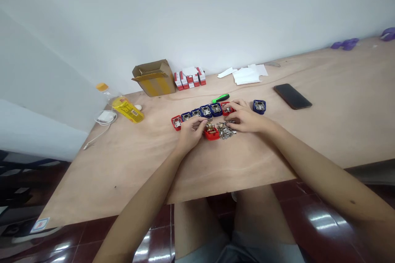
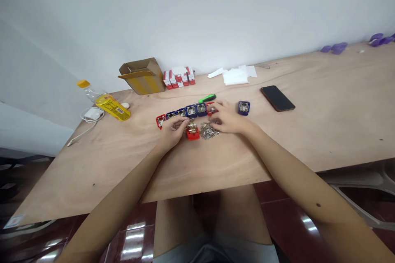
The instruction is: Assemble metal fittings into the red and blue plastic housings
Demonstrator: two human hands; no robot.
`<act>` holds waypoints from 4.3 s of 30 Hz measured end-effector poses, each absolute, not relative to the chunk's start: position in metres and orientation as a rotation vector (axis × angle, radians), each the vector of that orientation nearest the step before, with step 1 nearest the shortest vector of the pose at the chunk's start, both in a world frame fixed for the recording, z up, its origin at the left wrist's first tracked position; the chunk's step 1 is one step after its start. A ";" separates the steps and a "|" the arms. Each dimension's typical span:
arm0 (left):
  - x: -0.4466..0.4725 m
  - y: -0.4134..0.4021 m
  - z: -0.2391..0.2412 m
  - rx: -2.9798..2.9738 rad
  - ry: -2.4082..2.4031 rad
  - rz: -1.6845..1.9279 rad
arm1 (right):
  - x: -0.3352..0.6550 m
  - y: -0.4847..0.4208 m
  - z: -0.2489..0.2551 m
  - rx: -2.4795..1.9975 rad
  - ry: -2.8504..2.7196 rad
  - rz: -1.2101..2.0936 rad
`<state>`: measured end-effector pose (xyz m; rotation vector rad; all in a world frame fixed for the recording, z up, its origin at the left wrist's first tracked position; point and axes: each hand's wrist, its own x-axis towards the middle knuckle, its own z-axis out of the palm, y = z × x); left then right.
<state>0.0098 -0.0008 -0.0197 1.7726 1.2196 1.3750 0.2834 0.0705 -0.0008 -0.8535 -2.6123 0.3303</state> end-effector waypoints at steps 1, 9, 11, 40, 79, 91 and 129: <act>0.010 -0.001 -0.020 1.771 1.221 1.377 | 0.283 0.070 -0.001 -0.857 -2.609 0.329; 0.010 0.000 -0.020 1.768 1.215 1.380 | 0.280 0.067 0.002 -0.886 -2.582 0.356; 0.011 0.000 -0.020 1.768 1.214 1.383 | 0.280 0.066 0.002 -0.876 -2.583 0.349; 0.016 -0.009 -0.008 1.657 1.101 1.226 | 0.247 0.049 -0.003 -0.698 -2.057 0.868; 0.029 0.014 -0.021 2.615 1.394 1.045 | 0.266 0.096 -0.018 -0.831 -1.271 1.054; 0.030 0.019 -0.014 2.862 1.476 0.762 | 0.259 0.087 -0.012 -0.799 -1.327 1.131; 0.031 0.014 -0.013 2.696 1.377 0.689 | 0.252 0.071 -0.017 -0.774 -1.449 1.101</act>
